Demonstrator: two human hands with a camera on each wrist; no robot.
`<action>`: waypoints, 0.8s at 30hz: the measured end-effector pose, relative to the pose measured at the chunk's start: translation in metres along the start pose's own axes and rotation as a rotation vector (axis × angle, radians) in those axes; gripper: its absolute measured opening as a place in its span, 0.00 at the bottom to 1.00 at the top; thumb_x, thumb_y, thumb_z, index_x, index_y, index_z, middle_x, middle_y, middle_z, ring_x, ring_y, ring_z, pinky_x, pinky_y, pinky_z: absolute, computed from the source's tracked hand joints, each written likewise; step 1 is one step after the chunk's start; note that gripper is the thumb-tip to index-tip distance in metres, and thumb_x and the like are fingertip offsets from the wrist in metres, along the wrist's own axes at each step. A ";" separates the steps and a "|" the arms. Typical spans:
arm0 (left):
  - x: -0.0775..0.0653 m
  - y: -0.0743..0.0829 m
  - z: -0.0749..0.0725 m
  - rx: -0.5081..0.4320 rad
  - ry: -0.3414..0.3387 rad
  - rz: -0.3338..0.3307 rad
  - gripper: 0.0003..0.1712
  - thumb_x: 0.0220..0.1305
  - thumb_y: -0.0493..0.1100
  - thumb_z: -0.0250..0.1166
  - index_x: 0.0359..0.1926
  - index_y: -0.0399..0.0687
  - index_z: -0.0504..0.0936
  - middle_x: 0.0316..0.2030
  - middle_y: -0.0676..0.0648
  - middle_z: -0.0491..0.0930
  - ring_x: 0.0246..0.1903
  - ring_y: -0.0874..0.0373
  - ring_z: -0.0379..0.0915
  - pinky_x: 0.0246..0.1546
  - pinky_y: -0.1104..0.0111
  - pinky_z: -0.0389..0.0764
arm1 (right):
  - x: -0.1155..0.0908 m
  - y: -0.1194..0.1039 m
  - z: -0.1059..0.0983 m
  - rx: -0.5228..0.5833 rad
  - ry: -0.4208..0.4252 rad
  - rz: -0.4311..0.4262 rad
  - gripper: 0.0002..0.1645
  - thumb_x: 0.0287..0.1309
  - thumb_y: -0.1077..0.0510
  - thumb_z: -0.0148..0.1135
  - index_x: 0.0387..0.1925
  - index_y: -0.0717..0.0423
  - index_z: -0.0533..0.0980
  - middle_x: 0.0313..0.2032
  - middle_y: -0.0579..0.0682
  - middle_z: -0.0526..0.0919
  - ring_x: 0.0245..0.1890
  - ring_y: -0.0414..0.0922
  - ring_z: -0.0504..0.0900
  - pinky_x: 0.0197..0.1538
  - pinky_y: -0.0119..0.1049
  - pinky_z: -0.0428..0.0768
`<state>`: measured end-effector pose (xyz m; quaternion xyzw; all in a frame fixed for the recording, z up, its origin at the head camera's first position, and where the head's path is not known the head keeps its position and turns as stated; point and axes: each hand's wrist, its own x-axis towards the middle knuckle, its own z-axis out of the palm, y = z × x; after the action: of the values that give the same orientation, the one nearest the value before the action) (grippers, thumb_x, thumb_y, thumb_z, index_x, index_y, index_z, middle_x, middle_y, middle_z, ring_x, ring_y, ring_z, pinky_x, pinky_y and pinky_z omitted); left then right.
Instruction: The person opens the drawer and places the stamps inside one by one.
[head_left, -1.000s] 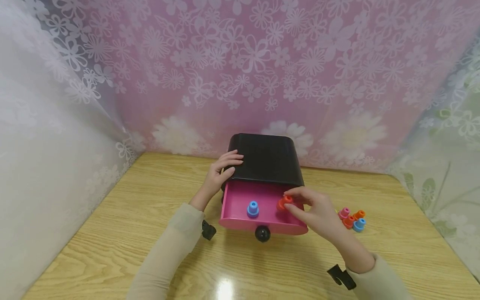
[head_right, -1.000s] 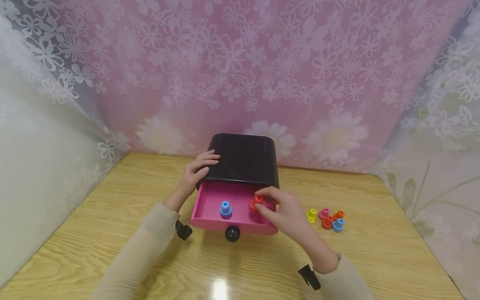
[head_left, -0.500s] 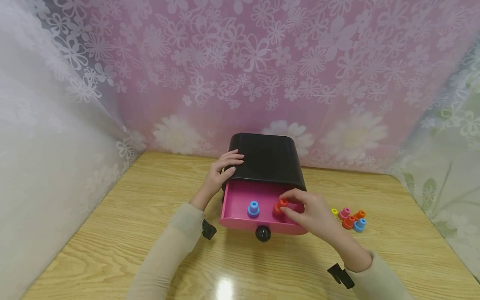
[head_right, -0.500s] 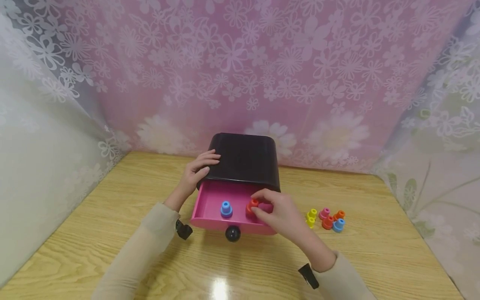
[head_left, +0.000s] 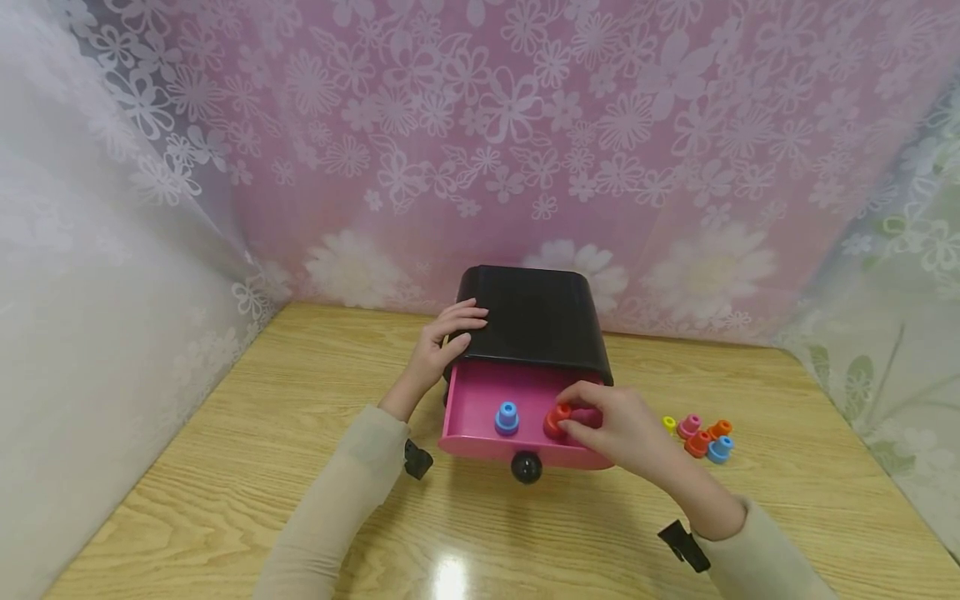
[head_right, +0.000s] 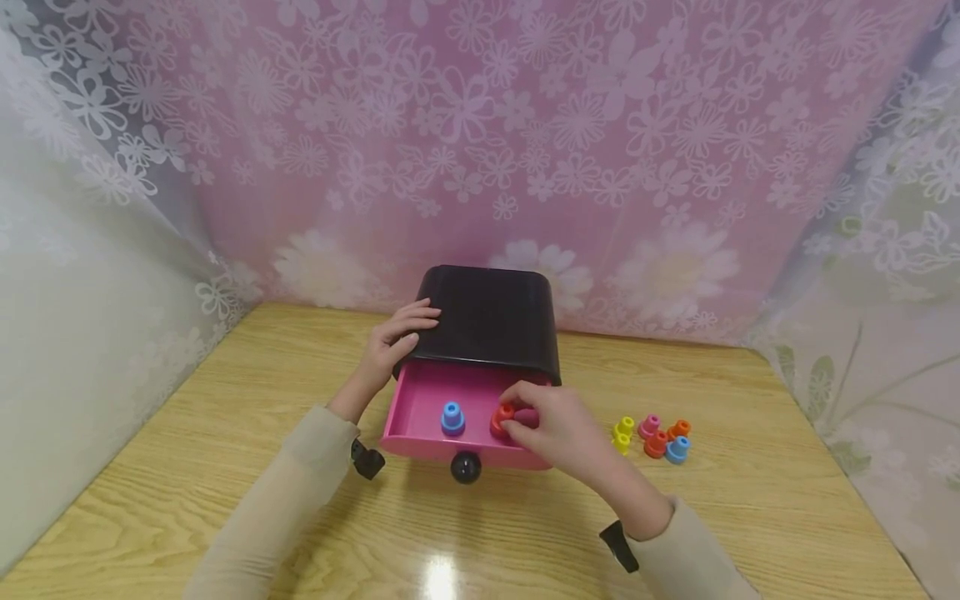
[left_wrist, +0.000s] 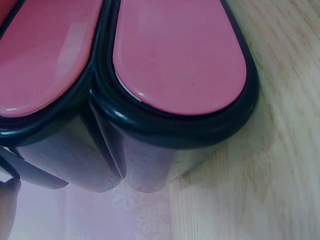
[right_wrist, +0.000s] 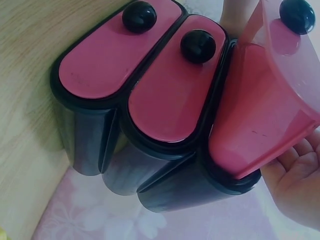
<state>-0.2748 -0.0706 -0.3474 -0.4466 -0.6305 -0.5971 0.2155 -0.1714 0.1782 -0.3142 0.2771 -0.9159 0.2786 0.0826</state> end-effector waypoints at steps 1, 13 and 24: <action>0.000 0.000 0.000 0.001 0.000 0.001 0.14 0.53 0.26 0.49 0.40 0.19 0.73 0.45 0.23 0.68 0.55 0.30 0.53 0.60 0.54 0.51 | 0.000 0.000 0.000 -0.008 -0.008 0.005 0.13 0.41 0.62 0.67 0.34 0.52 0.77 0.28 0.41 0.78 0.26 0.38 0.73 0.31 0.30 0.77; 0.000 0.002 0.000 0.009 -0.005 0.000 0.14 0.52 0.26 0.49 0.40 0.19 0.73 0.45 0.24 0.68 0.55 0.30 0.53 0.60 0.54 0.50 | 0.002 -0.003 -0.002 -0.024 -0.070 0.036 0.13 0.43 0.61 0.67 0.35 0.51 0.77 0.29 0.40 0.77 0.27 0.38 0.74 0.33 0.29 0.77; -0.003 -0.012 -0.002 0.011 -0.005 -0.010 0.16 0.60 0.35 0.51 0.42 0.24 0.75 0.48 0.29 0.70 0.58 0.38 0.54 0.61 0.56 0.51 | 0.003 -0.003 -0.003 -0.014 -0.085 0.024 0.14 0.43 0.60 0.67 0.36 0.52 0.77 0.29 0.40 0.77 0.28 0.38 0.73 0.32 0.30 0.77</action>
<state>-0.2833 -0.0721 -0.3563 -0.4436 -0.6366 -0.5936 0.2136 -0.1720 0.1766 -0.3091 0.2770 -0.9238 0.2611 0.0420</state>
